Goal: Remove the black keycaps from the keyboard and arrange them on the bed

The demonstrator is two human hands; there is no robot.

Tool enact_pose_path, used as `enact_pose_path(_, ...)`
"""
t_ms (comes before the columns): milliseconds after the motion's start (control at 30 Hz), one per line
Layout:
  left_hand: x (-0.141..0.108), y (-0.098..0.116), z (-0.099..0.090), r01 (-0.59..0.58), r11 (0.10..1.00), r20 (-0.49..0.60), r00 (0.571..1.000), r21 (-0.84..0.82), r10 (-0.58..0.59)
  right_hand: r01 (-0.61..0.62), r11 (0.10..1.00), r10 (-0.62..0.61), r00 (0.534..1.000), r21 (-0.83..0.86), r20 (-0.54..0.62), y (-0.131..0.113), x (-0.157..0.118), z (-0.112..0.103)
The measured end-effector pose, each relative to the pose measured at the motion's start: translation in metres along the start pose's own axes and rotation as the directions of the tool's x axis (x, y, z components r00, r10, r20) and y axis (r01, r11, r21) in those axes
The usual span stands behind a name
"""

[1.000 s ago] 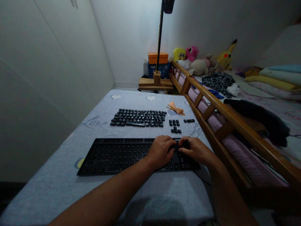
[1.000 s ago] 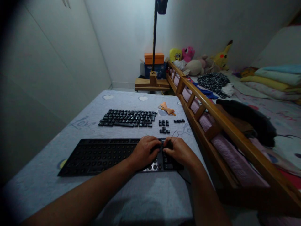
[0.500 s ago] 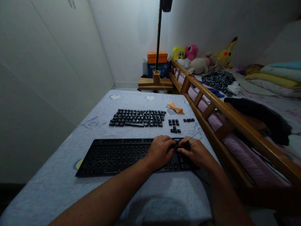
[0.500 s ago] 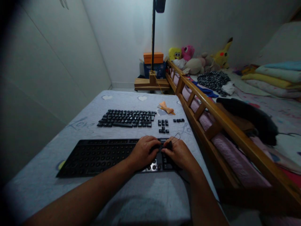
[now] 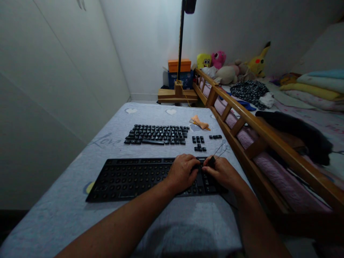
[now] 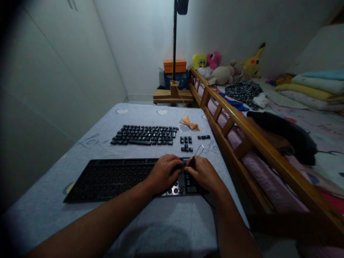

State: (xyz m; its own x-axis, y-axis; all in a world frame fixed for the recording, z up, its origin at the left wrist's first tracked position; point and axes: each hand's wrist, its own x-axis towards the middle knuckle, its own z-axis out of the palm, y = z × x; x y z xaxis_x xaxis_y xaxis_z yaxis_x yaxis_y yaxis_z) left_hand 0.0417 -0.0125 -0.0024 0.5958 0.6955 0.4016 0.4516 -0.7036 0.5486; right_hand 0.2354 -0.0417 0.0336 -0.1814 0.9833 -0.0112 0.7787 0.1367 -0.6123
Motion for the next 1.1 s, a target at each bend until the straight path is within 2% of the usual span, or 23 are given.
enact_pose_path(1100,0.0,-0.001,0.0,-0.006,1.0,0.015,1.0,0.006,0.006,-0.018,1.0,0.018,0.996,-0.001,0.083,-0.007,0.013,-0.008)
